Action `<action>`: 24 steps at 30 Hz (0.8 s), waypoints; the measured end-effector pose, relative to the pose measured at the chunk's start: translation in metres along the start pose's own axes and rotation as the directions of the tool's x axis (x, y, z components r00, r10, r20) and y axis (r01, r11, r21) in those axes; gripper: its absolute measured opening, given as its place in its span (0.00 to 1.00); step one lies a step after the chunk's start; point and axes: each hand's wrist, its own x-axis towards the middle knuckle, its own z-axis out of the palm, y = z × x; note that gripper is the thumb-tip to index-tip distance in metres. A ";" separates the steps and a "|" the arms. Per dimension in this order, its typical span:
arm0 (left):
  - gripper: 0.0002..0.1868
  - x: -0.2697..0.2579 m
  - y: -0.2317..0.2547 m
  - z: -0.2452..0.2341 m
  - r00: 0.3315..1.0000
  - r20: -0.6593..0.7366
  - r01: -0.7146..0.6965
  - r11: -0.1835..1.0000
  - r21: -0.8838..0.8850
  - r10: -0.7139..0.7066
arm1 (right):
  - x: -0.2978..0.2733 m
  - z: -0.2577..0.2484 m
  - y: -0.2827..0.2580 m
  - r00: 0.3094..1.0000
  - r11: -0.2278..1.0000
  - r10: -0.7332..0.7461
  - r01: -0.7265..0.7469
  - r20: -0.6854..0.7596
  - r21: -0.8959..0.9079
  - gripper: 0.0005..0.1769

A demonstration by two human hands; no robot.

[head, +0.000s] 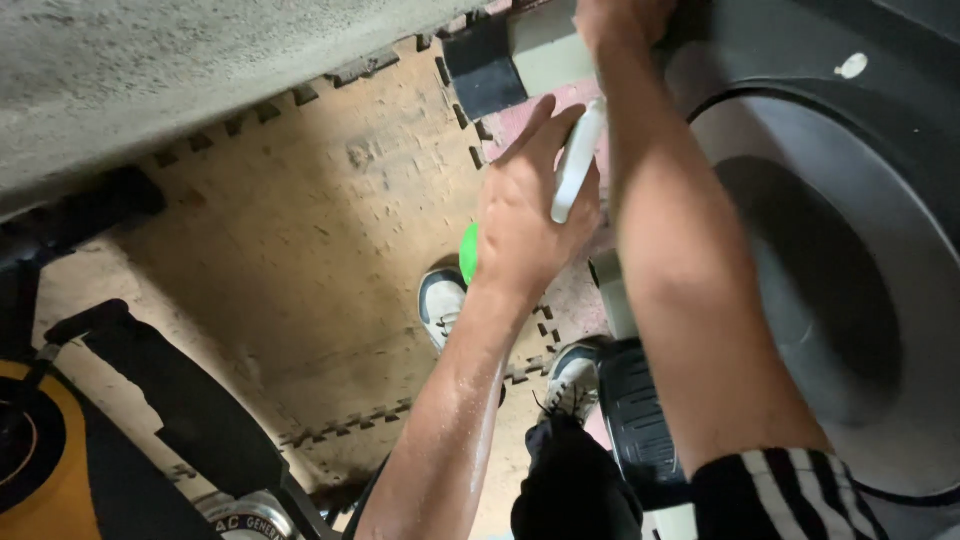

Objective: Wiping down and cleaning an elliptical trainer with a spray bottle and a rag.

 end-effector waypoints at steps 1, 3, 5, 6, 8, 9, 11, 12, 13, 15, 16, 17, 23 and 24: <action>0.26 -0.001 -0.001 0.002 1.000 -0.003 -0.025 1.000 0.014 0.025 | -0.003 0.001 -0.001 0.999 0.999 0.000 -0.002 -0.052 -0.032 0.19; 0.27 -0.001 -0.002 0.002 0.999 -0.008 -0.041 0.999 -0.010 0.041 | -0.001 -0.001 0.001 0.994 0.997 0.007 -0.016 -0.113 -0.077 0.19; 0.28 0.000 -0.003 -0.003 0.999 -0.013 -0.045 0.999 -0.011 0.045 | -0.005 -0.005 -0.012 0.986 0.995 0.017 -0.033 -0.164 -0.098 0.18; 0.27 0.001 -0.003 0.000 0.999 -0.009 -0.044 0.999 0.008 0.044 | -0.012 -0.010 -0.011 0.975 0.990 -0.020 -0.012 -0.220 -0.141 0.17; 0.25 0.000 -0.006 0.008 0.999 -0.001 -0.046 0.999 0.020 0.046 | -0.023 -0.018 0.002 0.960 0.981 -0.059 0.005 -0.272 -0.193 0.16; 0.26 -0.001 -0.007 0.012 0.998 0.006 -0.062 0.998 0.019 0.062 | -0.026 -0.022 0.005 0.966 0.989 -0.042 0.004 -0.256 -0.147 0.16; 0.26 0.001 -0.004 0.014 0.997 0.007 -0.080 0.997 0.021 0.080 | -0.030 -0.029 0.004 0.974 0.999 -0.014 0.005 -0.224 -0.040 0.16; 0.28 0.000 0.002 0.012 0.995 0.035 -0.093 0.995 0.029 0.092 | -0.037 -0.032 0.005 0.981 1.000 0.002 0.001 -0.195 0.013 0.16; 0.31 -0.002 0.008 0.011 0.992 0.064 -0.107 0.994 0.035 0.105 | -0.044 -0.036 0.007 0.986 0.998 0.017 -0.006 -0.165 0.065 0.16; 0.32 -0.006 0.004 0.011 0.994 0.055 -0.097 0.995 0.010 0.096 | -0.043 -0.042 0.006 0.991 0.984 0.040 -0.017 -0.127 0.175 0.16; 0.33 -0.009 0.003 0.011 0.996 0.046 -0.080 0.997 -0.019 0.081 | -0.044 -0.046 0.007 0.994 0.974 0.046 -0.022 -0.103 0.226 0.16; 0.33 -0.013 0.003 0.009 0.996 0.045 -0.078 0.997 -0.023 0.079 | -0.046 -0.050 0.008 0.996 0.961 0.051 -0.027 -0.078 0.277 0.16; 0.33 -0.036 0.008 -0.006 0.999 0.026 -0.016 0.994 -0.109 0.019 | -0.072 -0.071 -0.017 0.992 0.792 0.079 -0.122 0.099 0.598 0.16; 0.31 -0.041 0.010 -0.003 1.000 -0.006 0.020 0.995 -0.096 -0.021 | -0.076 -0.078 -0.015 0.989 0.759 0.080 -0.144 0.128 0.635 0.16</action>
